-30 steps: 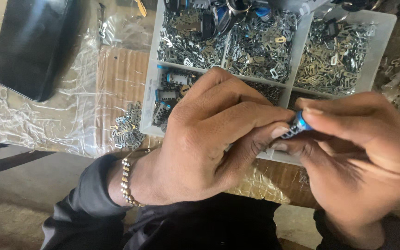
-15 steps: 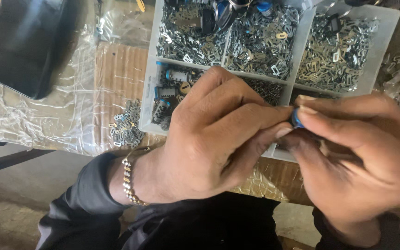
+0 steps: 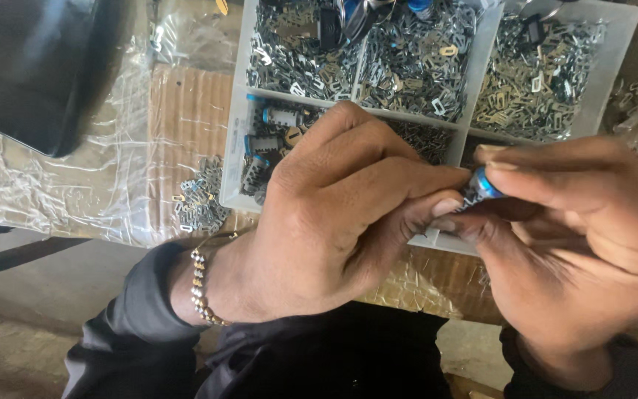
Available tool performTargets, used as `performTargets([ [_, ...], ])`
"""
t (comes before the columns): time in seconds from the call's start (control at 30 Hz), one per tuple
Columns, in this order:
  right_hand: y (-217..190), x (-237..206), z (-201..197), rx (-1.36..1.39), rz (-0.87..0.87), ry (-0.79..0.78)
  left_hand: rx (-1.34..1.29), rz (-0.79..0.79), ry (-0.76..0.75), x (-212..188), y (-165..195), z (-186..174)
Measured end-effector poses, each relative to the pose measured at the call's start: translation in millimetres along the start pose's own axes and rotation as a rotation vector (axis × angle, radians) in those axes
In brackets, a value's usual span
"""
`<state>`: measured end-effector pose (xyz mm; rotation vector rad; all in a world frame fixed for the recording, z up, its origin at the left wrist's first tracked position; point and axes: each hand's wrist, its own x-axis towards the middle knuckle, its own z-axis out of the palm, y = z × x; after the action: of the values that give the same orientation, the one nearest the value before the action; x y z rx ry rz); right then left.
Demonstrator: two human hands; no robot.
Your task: The person picks small metal pins from a compartment organizer box and presses them into a padlock cylinder held in the other hand, assembling lock cores one at a time at a workbench covered with lock parts and keys.
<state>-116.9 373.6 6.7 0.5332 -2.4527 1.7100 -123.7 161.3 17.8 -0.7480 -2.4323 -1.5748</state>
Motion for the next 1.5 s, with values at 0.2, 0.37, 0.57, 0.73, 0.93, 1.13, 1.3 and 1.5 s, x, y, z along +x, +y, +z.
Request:
performTargets([
  [0.2,-0.6,-3.5,-1.1,0.044,0.071,0.030,-0.006,-0.013,-0.028,0.0,1.3,-0.5],
  [0.37,-3.7,-2.6,0.6,0.029,0.095,0.028,0.013,0.002,-0.029,1.9,2.7,-3.4],
  [0.57,-2.8,1.4,-0.4,-0.061,-0.027,-0.004,0.010,0.016,-0.010,2.9,1.8,-0.3],
  [0.73,-4.9,0.4,-0.6,-0.142,-0.045,-0.005,0.035,-0.007,-0.001,0.0,0.5,0.8],
  [0.93,-9.0,-4.8,0.8,-0.047,0.077,0.032,0.052,0.009,0.013,-1.5,0.8,-0.1],
  [1.13,-4.2,-4.5,0.3,-0.045,0.050,0.036,0.070,-0.012,0.034,-2.0,2.3,0.8],
  [1.3,-2.0,-2.5,-1.8,-0.048,-0.001,0.019,0.056,0.003,0.019,-2.7,1.2,1.0],
  [1.5,1.0,-7.0,-2.4,-0.095,-0.026,0.012,0.073,0.002,0.023,-2.2,1.2,0.7],
])
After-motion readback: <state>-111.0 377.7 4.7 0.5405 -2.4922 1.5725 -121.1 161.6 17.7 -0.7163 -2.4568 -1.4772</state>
